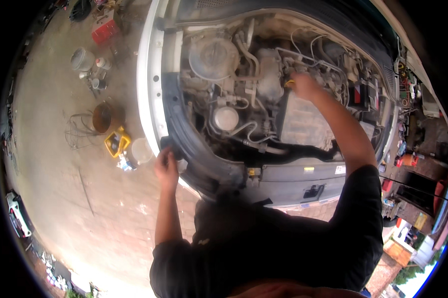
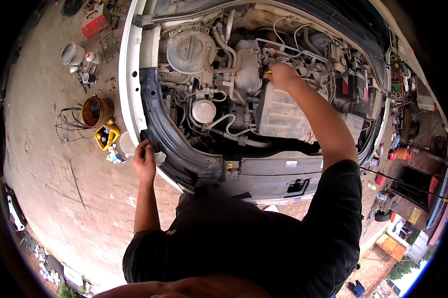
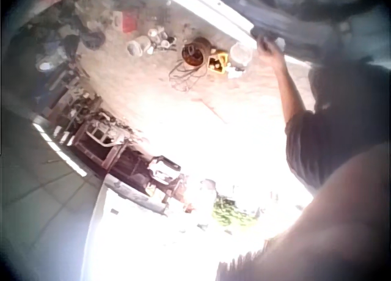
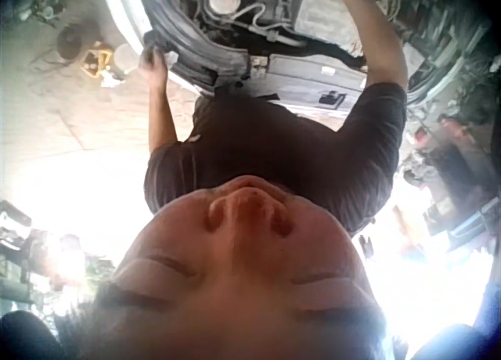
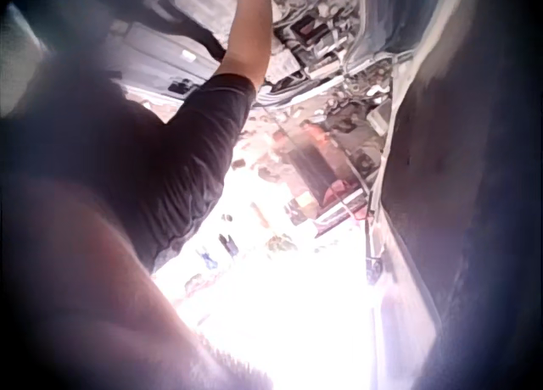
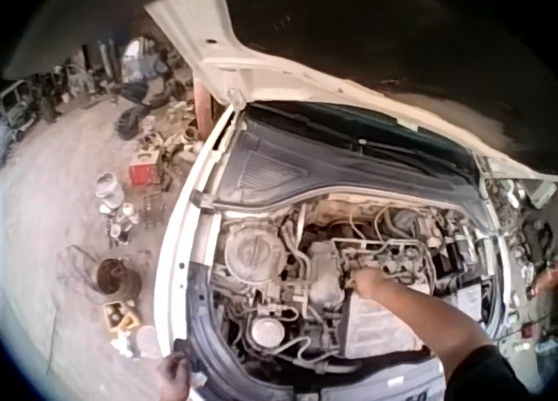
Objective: The person operates a hydraulic car lift to raise a white sedan. They then walk to the front of the vehicle, pick up a container of used oil, and pour it into the engine compartment. Finally, they use a dipstick to check the oil level.
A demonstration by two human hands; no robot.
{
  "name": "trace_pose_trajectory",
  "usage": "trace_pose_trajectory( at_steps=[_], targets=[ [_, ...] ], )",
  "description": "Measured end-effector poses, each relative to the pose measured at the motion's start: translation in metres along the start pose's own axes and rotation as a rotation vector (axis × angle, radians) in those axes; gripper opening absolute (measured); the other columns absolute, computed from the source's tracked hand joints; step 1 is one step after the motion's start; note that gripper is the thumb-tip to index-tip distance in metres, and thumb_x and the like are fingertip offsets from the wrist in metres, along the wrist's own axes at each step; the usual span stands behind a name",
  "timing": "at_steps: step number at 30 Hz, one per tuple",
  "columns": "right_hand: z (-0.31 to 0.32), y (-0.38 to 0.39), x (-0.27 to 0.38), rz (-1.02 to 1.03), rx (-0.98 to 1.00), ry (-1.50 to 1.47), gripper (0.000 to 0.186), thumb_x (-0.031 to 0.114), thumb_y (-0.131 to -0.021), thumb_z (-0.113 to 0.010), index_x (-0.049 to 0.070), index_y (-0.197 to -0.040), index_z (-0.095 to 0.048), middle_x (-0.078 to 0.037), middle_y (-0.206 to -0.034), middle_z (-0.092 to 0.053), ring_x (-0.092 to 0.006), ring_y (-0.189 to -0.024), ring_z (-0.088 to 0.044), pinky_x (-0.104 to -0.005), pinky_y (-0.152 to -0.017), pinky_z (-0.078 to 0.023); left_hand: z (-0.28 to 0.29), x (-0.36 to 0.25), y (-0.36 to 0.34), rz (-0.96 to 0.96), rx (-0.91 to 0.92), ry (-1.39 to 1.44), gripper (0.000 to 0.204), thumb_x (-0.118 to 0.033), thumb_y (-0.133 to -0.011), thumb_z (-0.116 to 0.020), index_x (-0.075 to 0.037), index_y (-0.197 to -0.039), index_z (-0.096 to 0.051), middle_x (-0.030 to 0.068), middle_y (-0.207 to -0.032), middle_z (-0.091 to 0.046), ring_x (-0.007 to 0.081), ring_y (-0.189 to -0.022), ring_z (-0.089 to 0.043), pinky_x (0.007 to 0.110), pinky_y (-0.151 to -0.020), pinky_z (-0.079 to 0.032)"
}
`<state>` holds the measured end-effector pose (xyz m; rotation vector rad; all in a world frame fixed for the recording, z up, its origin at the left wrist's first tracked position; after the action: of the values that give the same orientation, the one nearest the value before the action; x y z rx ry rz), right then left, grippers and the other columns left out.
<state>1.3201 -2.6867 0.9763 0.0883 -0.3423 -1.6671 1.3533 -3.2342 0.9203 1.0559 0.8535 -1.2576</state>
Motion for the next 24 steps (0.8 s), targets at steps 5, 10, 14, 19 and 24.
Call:
trace_pose_trajectory(
  at_steps=[5,10,14,19,24],
  targets=[
    [0.008,-0.002,-0.014,-0.003,0.061,-0.226,0.021,0.023,-0.081,-0.071,0.002,-0.082,-0.065,-0.02,-0.081,-0.064,-0.0383,-0.08,-0.062,-0.0455,-0.068,-0.049,-0.009,0.02,-0.002,0.151,0.069,-0.031,0.024,-0.011,-0.095,-0.056,0.004,-0.112,-0.061,0.0108,-0.096,-0.066,0.0133,-0.086,-0.06,0.027,-0.075,-0.049],
    [-0.01,-0.015,-0.013,0.021,0.113,-0.103,0.022,0.025,-0.081,-0.072,0.003,-0.083,-0.068,-0.02,-0.079,-0.064,-0.038,-0.078,-0.062,-0.0455,-0.069,-0.049,-0.012,0.031,0.002,0.01,0.031,-0.115,0.022,-0.007,-0.093,-0.056,0.006,-0.11,-0.061,0.0147,-0.098,-0.066,0.0181,-0.083,-0.064,0.029,-0.074,-0.051],
    [-0.009,-0.019,-0.011,0.033,0.124,-0.117,0.024,0.027,-0.082,-0.07,0.003,-0.083,-0.068,-0.021,-0.079,-0.064,-0.0387,-0.079,-0.062,-0.0468,-0.07,-0.049,-0.016,0.021,0.004,0.022,0.013,-0.098,0.022,-0.006,-0.092,-0.056,0.006,-0.111,-0.061,0.0138,-0.097,-0.065,0.0188,-0.084,-0.064,0.029,-0.074,-0.051],
    [-0.022,-0.013,-0.016,-0.033,0.139,-0.061,0.028,0.03,-0.086,-0.065,0.002,-0.083,-0.066,-0.02,-0.082,-0.065,-0.0393,-0.082,-0.062,-0.0476,-0.073,-0.049,-0.021,0.012,0.007,0.049,-0.001,-0.151,0.021,-0.007,-0.092,-0.057,0.004,-0.109,-0.061,0.013,-0.097,-0.065,0.0184,-0.085,-0.063,0.03,-0.074,-0.052],
    [-0.026,-0.008,-0.02,-0.112,0.178,-0.081,0.035,0.034,-0.091,-0.059,0.0,-0.088,-0.063,-0.023,-0.091,-0.064,-0.0398,-0.087,-0.062,-0.0484,-0.076,-0.048,-0.019,0.014,0.005,0.06,0.039,-0.165,0.022,-0.01,-0.093,-0.057,0.003,-0.111,-0.061,0.0133,-0.101,-0.064,0.0186,-0.09,-0.063,0.03,-0.075,-0.052]
  ],
)
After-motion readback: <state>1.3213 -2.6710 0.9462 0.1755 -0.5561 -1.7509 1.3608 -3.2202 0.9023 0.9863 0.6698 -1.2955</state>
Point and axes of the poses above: each hand's wrist, its own y-axis away from the middle knuckle, its own z-axis out of the back of the hand, x = y × z, the point moved 8 cm from there along -y, towards the middle knuckle
